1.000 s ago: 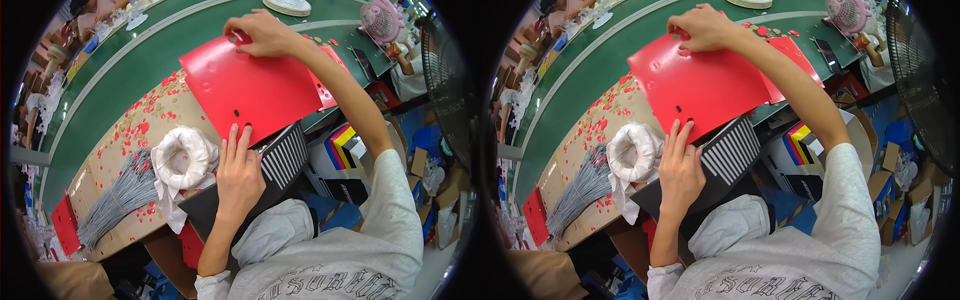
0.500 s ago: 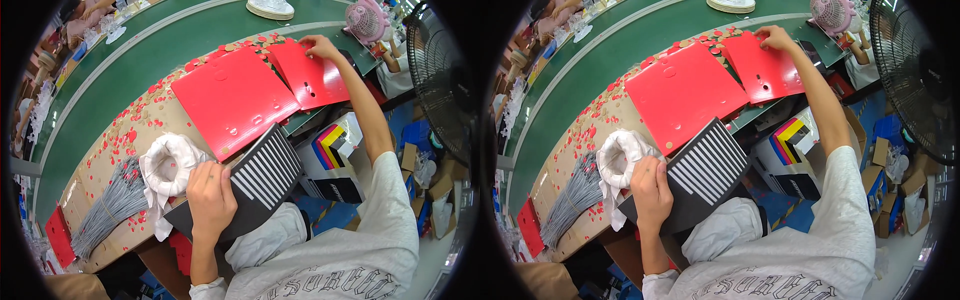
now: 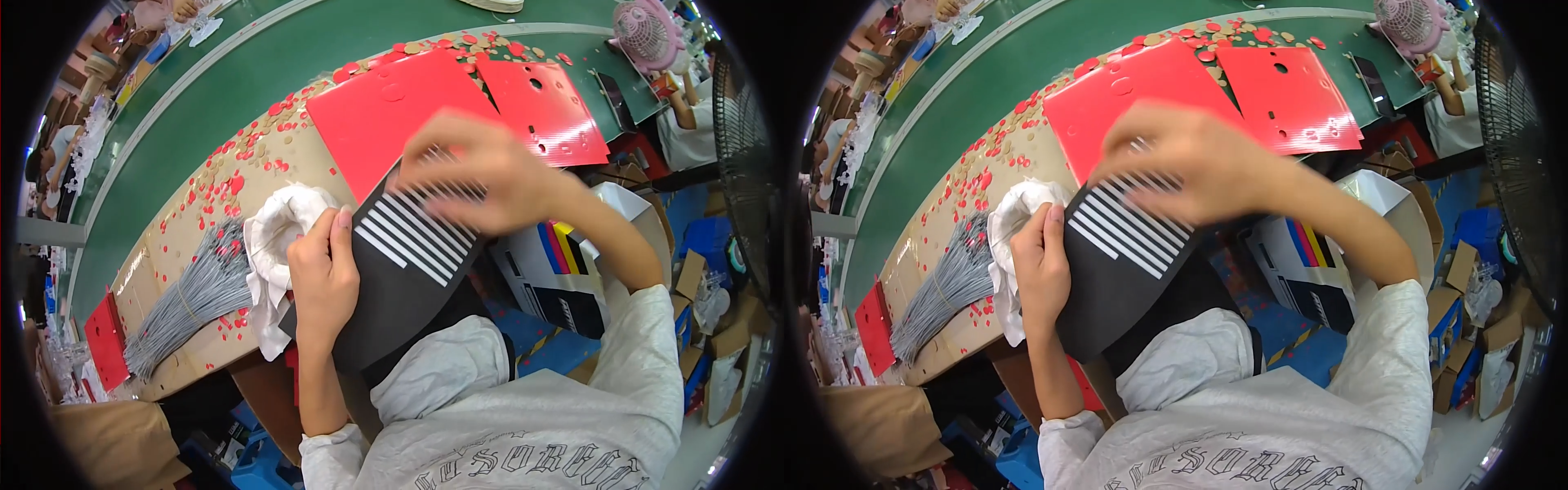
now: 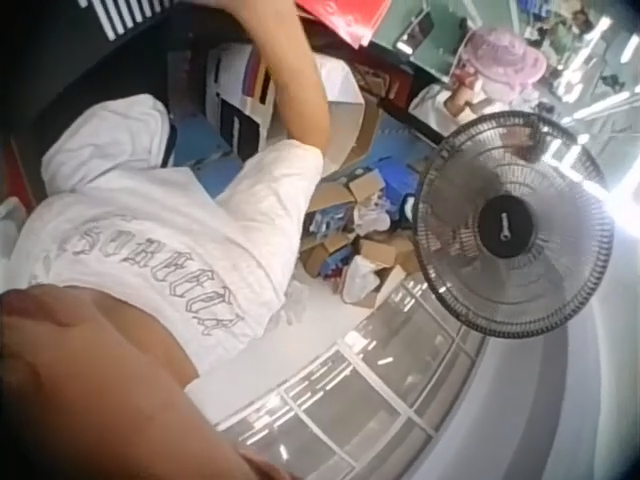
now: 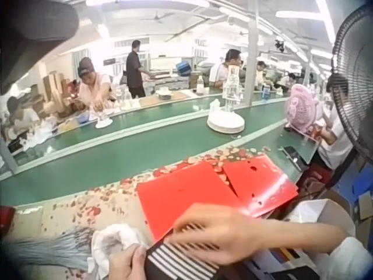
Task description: Assembling red plastic folders by attaching black inserts at a factory assembly line.
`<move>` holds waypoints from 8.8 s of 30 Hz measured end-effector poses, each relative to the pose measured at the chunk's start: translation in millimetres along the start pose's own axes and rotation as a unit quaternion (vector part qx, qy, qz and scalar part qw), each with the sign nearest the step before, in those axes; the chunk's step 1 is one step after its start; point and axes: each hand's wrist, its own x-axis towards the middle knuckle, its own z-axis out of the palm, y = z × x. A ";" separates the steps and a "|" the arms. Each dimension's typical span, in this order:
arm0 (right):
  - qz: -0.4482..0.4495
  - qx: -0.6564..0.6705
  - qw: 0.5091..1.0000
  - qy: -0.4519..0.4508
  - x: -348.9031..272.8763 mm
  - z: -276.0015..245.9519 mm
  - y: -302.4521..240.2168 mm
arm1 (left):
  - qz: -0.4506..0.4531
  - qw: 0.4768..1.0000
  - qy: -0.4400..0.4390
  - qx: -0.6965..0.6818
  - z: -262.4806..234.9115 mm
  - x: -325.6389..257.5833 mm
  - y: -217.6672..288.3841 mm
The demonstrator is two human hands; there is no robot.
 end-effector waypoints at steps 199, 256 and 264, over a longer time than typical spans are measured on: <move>0.166 0.029 0.980 0.107 5.3 100.0 -39.9 | 0.037 0.932 -0.031 0.360 -20.0 7.5 -24.9; 0.310 -0.300 0.897 0.096 5.1 48.0 68.3 | 0.202 0.937 -0.075 0.274 38.2 -2.0 6.0; 0.254 -0.337 0.902 0.089 11.5 49.4 85.4 | 0.198 0.936 -0.077 0.279 37.0 -2.5 5.6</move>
